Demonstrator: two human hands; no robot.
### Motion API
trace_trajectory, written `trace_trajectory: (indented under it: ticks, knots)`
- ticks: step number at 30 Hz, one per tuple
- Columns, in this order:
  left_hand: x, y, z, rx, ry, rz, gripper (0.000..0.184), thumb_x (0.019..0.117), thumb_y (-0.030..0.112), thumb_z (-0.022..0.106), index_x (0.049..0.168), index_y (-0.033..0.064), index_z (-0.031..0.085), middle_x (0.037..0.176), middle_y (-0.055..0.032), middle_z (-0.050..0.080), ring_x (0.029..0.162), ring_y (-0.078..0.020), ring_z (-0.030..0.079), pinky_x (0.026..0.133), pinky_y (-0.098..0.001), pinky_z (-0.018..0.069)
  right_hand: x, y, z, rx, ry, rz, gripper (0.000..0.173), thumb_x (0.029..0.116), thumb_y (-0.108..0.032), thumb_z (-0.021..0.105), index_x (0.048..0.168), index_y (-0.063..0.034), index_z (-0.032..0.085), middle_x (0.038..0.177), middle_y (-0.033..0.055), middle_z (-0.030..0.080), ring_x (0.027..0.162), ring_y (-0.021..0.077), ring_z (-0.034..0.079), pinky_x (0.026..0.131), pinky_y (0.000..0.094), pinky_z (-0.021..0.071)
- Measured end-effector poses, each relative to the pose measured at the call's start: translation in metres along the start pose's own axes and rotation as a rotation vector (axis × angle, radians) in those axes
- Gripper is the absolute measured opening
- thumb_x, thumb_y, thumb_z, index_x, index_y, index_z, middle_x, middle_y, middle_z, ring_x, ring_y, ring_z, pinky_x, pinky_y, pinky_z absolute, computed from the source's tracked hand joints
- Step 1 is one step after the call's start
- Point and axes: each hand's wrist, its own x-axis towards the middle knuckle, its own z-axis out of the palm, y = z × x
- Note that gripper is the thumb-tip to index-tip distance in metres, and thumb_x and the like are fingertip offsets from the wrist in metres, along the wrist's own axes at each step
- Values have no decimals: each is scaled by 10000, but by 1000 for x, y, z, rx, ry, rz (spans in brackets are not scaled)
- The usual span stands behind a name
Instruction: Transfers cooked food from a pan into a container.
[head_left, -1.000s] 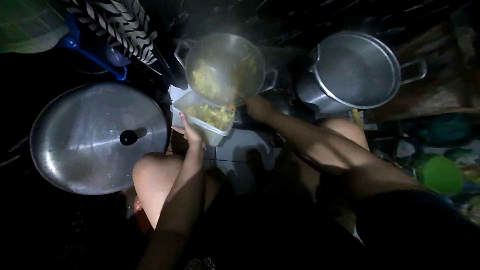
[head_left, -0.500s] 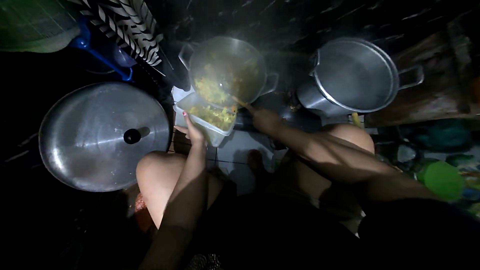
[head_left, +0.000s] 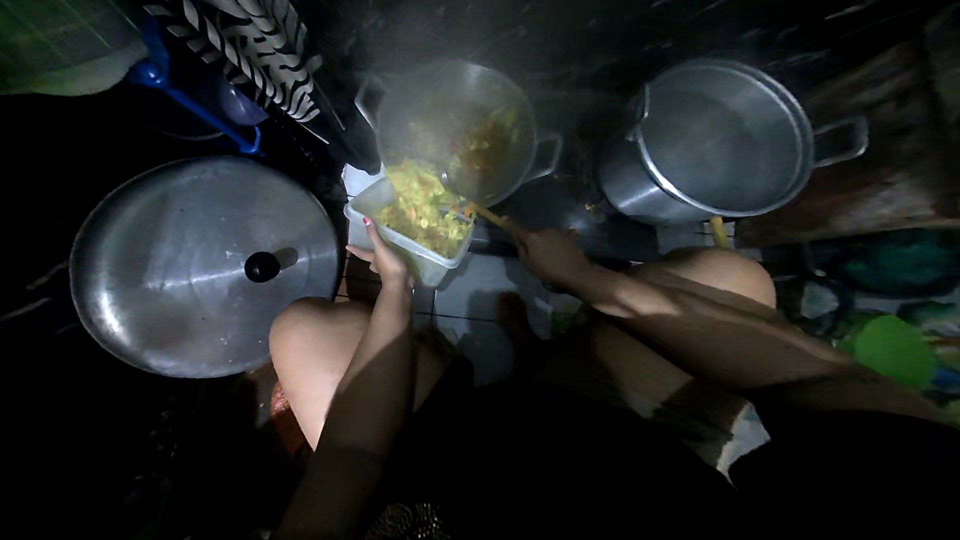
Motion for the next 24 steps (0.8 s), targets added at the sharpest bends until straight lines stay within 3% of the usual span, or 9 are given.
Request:
trace_trajectory:
  ticks: [2, 6, 9, 12, 15, 19, 21, 24]
  knots:
    - [1, 1, 1, -4, -1, -1, 972, 987, 727, 406, 1623, 285, -182, 1675, -246, 120, 1498, -392, 279, 1146, -574, 348, -13, 7, 7, -57, 24, -59, 573, 1085, -156, 465, 1633, -234, 315, 1211, 258, 673, 1096, 452, 669, 927, 612, 529]
    - [-1, 1, 2, 16, 19, -12, 993, 966, 760, 397, 1619, 299, -192, 1678, -252, 109, 1502, -416, 264, 1138, -601, 345, -28, 6, 4, -179, 44, -164, 600, 1057, -152, 502, 1624, -254, 334, 1204, 263, 653, 1039, 448, 675, 883, 596, 536]
    - [-5, 0, 2, 29, 34, -21, 1000, 957, 775, 391, 1622, 295, -181, 1668, -264, 128, 1484, -430, 283, 1110, -621, 359, -17, 5, -16, -156, 160, -41, 596, 1062, -153, 516, 1619, -278, 344, 1258, 281, 640, 1077, 479, 666, 865, 622, 539]
    - [0, -1, 3, 26, 46, -25, 1005, 941, 789, 410, 1626, 325, -160, 1660, -268, 163, 1472, -441, 310, 1100, -627, 376, 17, 19, -43, -67, 327, 154, 583, 1033, -130, 561, 1588, -197, 398, 1314, 352, 569, 1048, 548, 646, 808, 671, 541]
    - [4, -6, 1, 77, 55, -18, 1023, 912, 840, 375, 1629, 328, -145, 1650, -283, 178, 1444, -475, 330, 1051, -669, 390, 56, 32, -70, -26, 356, 337, 565, 1033, -137, 543, 1578, -132, 392, 1381, 342, 540, 1136, 542, 623, 877, 676, 524]
    - [4, -6, 2, 74, 57, 11, 1006, 953, 787, 373, 1628, 271, -166, 1667, -272, 130, 1464, -460, 306, 1083, -651, 378, 76, 36, -72, 50, 280, 350, 367, 1028, -129, 537, 1349, 42, 577, 1255, 323, 639, 1166, 513, 631, 916, 680, 503]
    - [4, -5, -1, 79, 50, 3, 1005, 948, 798, 363, 1628, 281, -166, 1666, -275, 129, 1463, -463, 304, 1077, -656, 377, 79, 33, -62, 119, 192, 277, 378, 1064, -172, 507, 1399, -11, 577, 1298, 294, 634, 1210, 482, 617, 971, 662, 488]
    - [3, -4, -1, 84, 40, -2, 984, 957, 792, 349, 1628, 286, -163, 1661, -271, 158, 1468, -452, 309, 1080, -655, 378, 82, 30, -45, 181, 116, 209, 353, 1078, -185, 455, 1341, -2, 601, 1280, 284, 639, 1199, 468, 620, 965, 668, 485]
